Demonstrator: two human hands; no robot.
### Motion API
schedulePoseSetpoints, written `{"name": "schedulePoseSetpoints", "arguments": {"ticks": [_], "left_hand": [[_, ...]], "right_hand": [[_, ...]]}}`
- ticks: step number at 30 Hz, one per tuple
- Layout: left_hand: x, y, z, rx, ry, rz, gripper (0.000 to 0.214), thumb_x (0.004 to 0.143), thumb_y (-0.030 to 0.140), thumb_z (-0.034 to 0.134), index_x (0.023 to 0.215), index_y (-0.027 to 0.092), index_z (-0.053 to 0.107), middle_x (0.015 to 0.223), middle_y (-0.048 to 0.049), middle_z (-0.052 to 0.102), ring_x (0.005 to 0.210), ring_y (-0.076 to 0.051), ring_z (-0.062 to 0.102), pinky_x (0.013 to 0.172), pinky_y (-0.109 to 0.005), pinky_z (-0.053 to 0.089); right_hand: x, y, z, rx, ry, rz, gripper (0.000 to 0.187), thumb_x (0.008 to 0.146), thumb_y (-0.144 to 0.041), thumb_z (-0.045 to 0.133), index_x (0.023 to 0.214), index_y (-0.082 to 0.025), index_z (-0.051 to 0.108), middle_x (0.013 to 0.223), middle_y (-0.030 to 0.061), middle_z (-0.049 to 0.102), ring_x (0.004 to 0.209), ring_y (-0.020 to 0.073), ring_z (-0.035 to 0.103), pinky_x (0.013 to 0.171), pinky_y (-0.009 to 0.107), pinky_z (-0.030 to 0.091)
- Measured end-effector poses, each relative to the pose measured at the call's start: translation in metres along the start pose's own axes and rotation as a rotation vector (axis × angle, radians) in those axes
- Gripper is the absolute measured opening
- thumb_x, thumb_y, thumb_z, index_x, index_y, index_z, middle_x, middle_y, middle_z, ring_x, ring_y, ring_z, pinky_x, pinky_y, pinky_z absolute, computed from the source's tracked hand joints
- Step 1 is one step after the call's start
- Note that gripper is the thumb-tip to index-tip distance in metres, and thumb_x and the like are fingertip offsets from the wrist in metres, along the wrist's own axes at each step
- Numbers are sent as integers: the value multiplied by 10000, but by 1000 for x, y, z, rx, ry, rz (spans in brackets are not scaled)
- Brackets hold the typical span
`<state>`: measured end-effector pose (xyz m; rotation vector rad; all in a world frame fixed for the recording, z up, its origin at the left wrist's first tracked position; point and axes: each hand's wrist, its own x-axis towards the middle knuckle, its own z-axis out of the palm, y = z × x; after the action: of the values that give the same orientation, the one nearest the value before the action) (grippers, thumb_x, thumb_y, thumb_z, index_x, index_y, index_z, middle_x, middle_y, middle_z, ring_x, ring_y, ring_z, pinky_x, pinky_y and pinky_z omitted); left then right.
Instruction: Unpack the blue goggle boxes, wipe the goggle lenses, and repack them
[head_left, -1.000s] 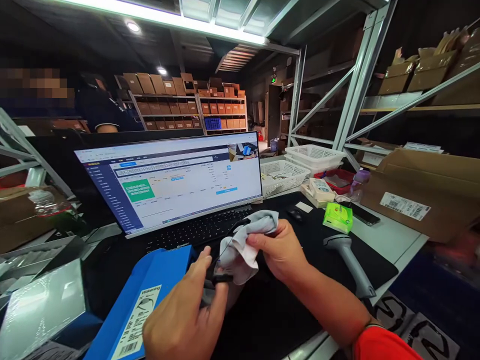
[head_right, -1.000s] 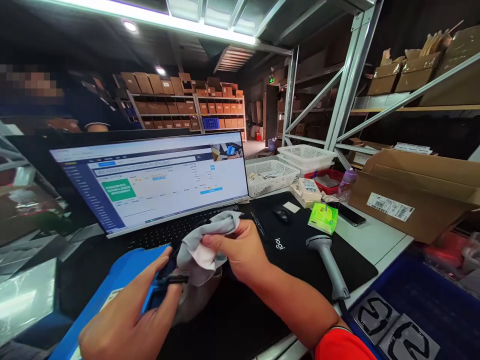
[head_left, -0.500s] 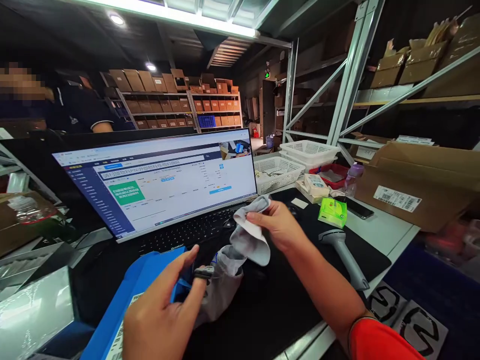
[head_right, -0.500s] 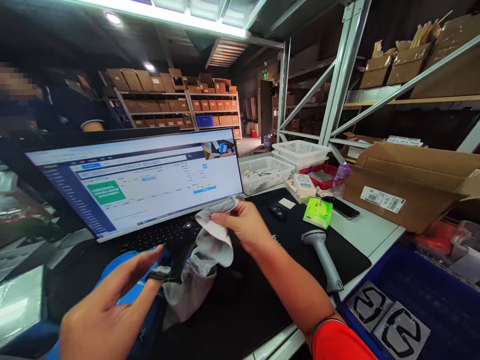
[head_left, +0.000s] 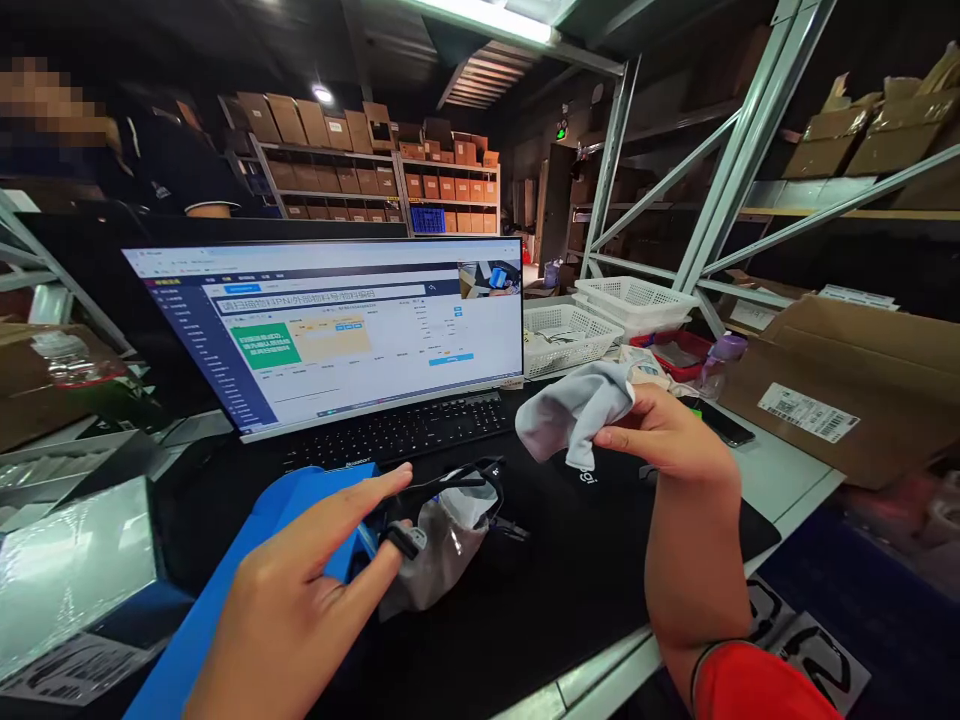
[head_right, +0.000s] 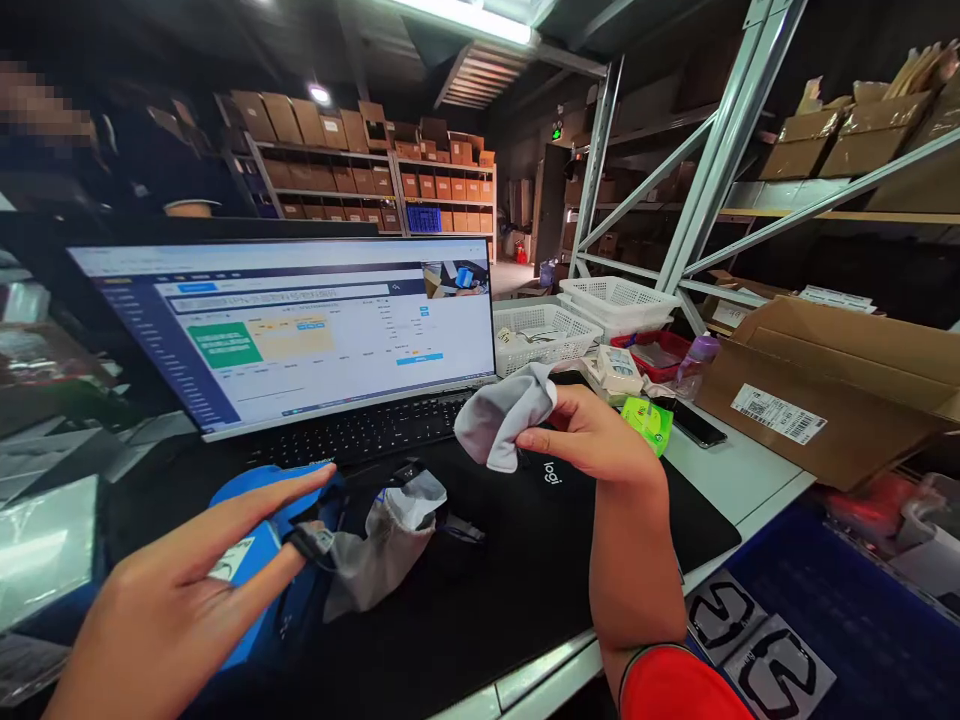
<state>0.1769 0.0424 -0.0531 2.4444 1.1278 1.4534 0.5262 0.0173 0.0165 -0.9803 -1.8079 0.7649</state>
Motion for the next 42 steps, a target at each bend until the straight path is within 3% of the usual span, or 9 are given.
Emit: {"name": "schedulePoseSetpoints", "arguments": {"ticks": [12,16,22,26,29,31,36,38,42], "left_hand": [[0,-3,-4,-8,-76,38,376,910,506,594,1261,405,680,1142,72,773,976,-193,764,846,-242,613],[-2,-5,-1,45,-104,123,378,940,528,553,1271,388,671,1172,57,764,1070,-223,734,883,-286,610],[2,4,9,74,-148,291,335,956,310,517,1250,254,668,1166,-39,768,1070,-248,739,1048,-499,551],[6,17,15,107,-160,405,266,932,135,514,1134,167,684,1045,-65,763,927,-189,741,1049,-554,549],[5,20,16,120,-146,465,228,927,72,481,859,145,685,841,-43,718,808,-164,709,1068,-539,543],[5,16,14,117,-144,461,220,911,55,486,871,143,684,830,-37,706,819,-167,703,1078,-538,536],[8,0,5,36,-229,370,415,874,72,582,1265,210,612,1099,-26,729,981,-156,704,1152,-573,455],[8,2,8,21,-243,366,385,862,58,591,1217,200,638,1049,-18,728,936,-148,700,1165,-563,444],[6,16,19,76,-147,484,154,901,67,562,898,149,693,857,-26,704,824,-151,676,1163,-501,463]], "right_hand": [[-1,-10,9,-128,-227,-117,152,915,-334,720,889,-189,758,805,21,737,794,167,681,788,272,536],[5,-11,30,-110,-276,-208,164,929,-332,710,895,-179,757,853,32,750,835,163,689,831,262,523],[13,0,74,-167,-634,-246,192,969,-311,657,891,-157,743,859,55,736,869,170,670,839,252,495],[8,0,99,-322,-580,-163,125,964,-234,661,895,-169,743,831,23,739,786,135,663,764,216,454],[5,-4,117,-452,-444,-124,116,947,-223,680,859,-175,737,854,25,755,803,146,670,742,221,429],[6,-4,121,-446,-365,-103,93,944,-225,683,883,-178,736,866,20,754,785,138,662,716,214,420],[16,5,101,-202,-644,-142,152,948,-258,673,862,-155,744,756,15,712,675,117,636,655,190,441],[17,6,97,-166,-694,-158,182,944,-291,683,860,-148,758,744,24,713,670,124,642,647,196,446],[11,1,110,-255,-509,-149,99,914,-226,712,855,-175,773,766,8,732,681,119,642,654,203,431]]}}
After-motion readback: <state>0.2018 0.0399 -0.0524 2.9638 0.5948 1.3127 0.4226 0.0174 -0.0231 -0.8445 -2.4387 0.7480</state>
